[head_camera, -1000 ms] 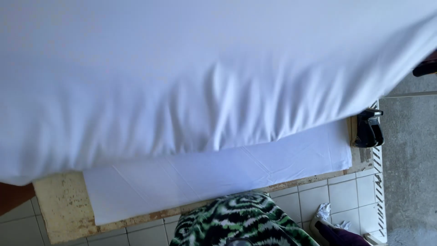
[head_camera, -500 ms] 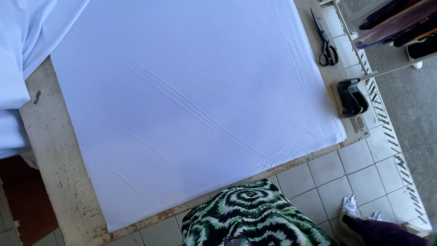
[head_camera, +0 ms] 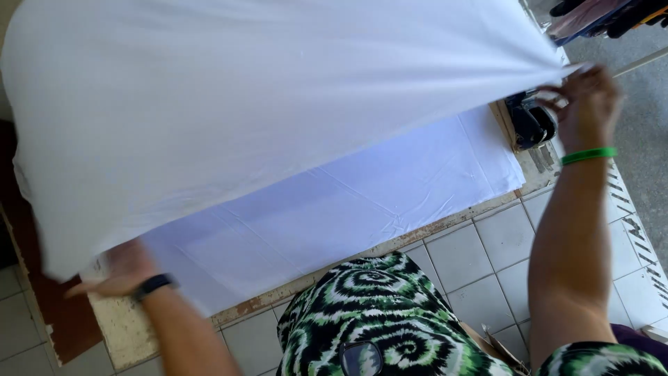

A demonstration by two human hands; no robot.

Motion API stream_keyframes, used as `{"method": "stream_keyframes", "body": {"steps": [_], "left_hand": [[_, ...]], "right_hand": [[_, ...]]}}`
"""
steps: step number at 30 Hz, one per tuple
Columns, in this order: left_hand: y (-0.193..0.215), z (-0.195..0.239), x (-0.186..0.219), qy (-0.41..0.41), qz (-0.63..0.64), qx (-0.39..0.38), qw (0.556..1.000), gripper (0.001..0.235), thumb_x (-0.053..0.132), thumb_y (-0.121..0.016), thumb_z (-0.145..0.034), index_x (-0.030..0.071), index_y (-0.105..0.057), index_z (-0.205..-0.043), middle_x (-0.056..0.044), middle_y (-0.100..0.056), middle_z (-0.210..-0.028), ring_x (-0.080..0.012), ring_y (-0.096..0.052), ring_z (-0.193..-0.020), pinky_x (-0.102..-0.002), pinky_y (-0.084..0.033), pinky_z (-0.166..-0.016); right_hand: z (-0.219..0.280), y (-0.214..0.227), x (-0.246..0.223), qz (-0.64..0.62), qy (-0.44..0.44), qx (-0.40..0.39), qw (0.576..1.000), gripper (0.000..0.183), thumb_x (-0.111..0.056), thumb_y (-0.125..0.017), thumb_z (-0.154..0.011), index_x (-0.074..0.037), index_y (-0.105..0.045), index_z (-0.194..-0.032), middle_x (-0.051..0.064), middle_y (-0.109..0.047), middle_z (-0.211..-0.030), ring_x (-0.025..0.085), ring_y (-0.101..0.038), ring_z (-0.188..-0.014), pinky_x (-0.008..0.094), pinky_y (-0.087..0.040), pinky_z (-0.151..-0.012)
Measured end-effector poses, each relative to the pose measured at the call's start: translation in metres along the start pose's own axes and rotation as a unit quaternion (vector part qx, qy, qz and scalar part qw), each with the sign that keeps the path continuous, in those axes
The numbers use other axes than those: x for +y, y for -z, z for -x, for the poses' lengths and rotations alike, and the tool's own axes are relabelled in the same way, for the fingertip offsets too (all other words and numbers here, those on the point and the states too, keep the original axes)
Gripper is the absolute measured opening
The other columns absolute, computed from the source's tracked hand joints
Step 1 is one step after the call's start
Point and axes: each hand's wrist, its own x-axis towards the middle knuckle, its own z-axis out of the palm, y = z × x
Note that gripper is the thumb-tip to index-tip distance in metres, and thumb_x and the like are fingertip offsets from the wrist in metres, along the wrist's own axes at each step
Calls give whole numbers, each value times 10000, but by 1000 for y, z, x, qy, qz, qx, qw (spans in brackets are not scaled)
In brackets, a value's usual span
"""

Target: Laying out, smoothing, and cutting large sheets of white fabric on a long work table in a garment factory.

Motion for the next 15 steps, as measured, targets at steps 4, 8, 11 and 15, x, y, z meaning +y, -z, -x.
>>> {"method": "stream_keyframes", "body": {"steps": [4, 8, 11, 15], "left_hand": [[83, 39, -55, 178, -270, 10, 946, 939, 553, -733, -720, 224, -239, -1448, -95, -288, -1473, -350, -353, -1376, -614, -440, -1081], [141, 1, -63, 221, -323, 51, 919, 387, 203, -859, -1012, 16, -716, -1319, -220, -827, -1258, -429, -833, -1115, -642, -714, -1034], [183, -37, -51, 110, -548, 42, 828, 756, 428, -951, -1019, 197, -424, -1511, -163, -767, -1240, -439, -857, -1035, -689, -754, -872], [208, -53, -18, 68, -629, 21, 774, 626, 471, -867, -1095, 273, -407, -1470, -128, -693, -1268, -420, -853, -1031, -646, -773, -847]], "right_hand": [[-21, -5, 110, -12, -114, -2, 993, 220, -4, -564, -1205, -157, -667, -1085, 0, -708, -886, 118, -753, -729, 241, -718, -650], [-53, 6, 226, 12, -97, -28, 995, 62, -67, -646, -1128, -98, -681, -1170, 139, -795, -955, 228, -785, -631, 342, -713, -511], [-46, 10, 240, 9, -102, -38, 994, 53, -85, -665, -1132, -87, -684, -1181, 146, -800, -941, 217, -781, -621, 329, -713, -502], [-33, 19, 255, 13, -102, -29, 994, 7, -74, -714, -1116, -69, -714, -1120, 156, -806, -921, 227, -791, -632, 353, -724, -518]]}}
